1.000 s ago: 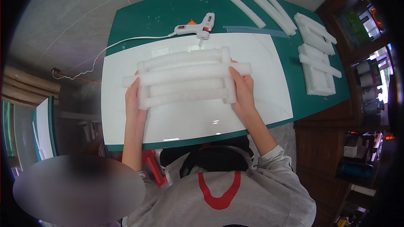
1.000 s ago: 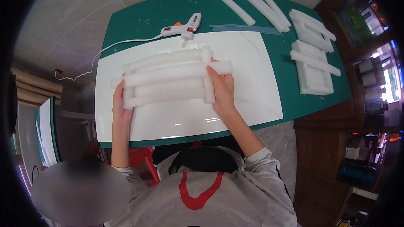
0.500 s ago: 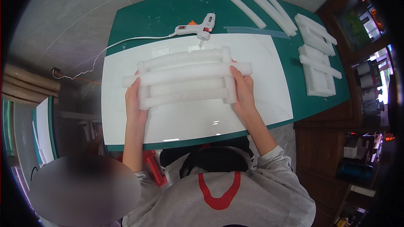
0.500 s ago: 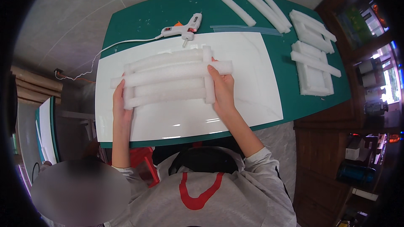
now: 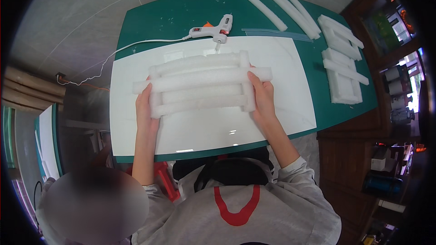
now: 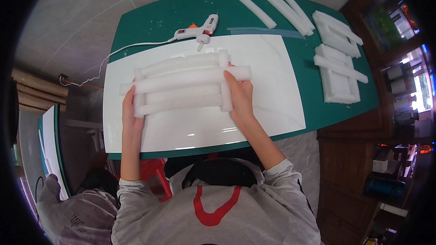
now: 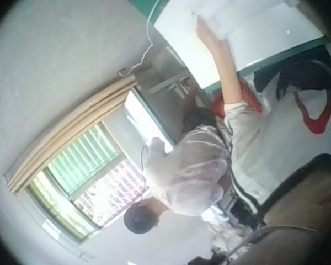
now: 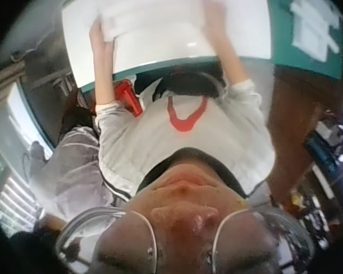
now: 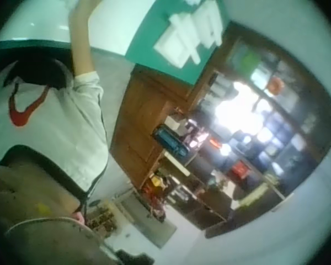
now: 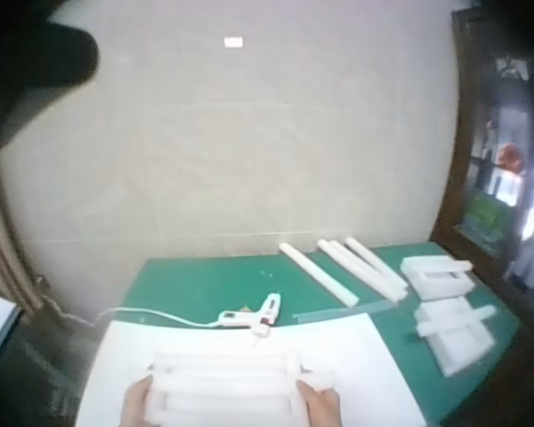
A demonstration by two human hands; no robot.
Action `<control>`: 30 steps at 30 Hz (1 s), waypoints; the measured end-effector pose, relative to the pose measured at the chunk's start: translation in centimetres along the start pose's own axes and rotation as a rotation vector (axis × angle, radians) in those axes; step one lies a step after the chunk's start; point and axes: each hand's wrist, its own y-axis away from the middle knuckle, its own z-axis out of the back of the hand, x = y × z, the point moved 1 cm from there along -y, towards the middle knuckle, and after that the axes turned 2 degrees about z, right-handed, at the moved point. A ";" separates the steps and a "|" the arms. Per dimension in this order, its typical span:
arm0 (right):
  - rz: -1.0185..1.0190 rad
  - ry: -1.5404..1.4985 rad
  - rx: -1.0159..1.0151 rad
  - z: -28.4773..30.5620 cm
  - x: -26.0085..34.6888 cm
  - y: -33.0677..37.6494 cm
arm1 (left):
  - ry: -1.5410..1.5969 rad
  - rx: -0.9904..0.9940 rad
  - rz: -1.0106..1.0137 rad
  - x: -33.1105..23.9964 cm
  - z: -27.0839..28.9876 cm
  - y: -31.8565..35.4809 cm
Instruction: Using a hot glue gun to assemble foam pieces onto a base board in a manufacturing setting.
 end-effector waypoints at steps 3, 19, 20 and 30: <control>0.011 -0.010 0.014 0.0 -0.1 0.0 | -0.001 0.017 -0.009 0.1 0.5 -0.2; 0.024 0.013 -0.019 0.1 -0.2 0.0 | 0.039 0.017 -0.003 0.0 0.1 0.1; 0.024 0.014 -0.020 0.0 -0.2 0.0 | 0.040 0.016 -0.002 0.0 0.1 0.1; 0.027 -0.010 -0.004 0.1 -0.2 -0.1 | 0.042 0.013 0.021 0.0 0.1 0.0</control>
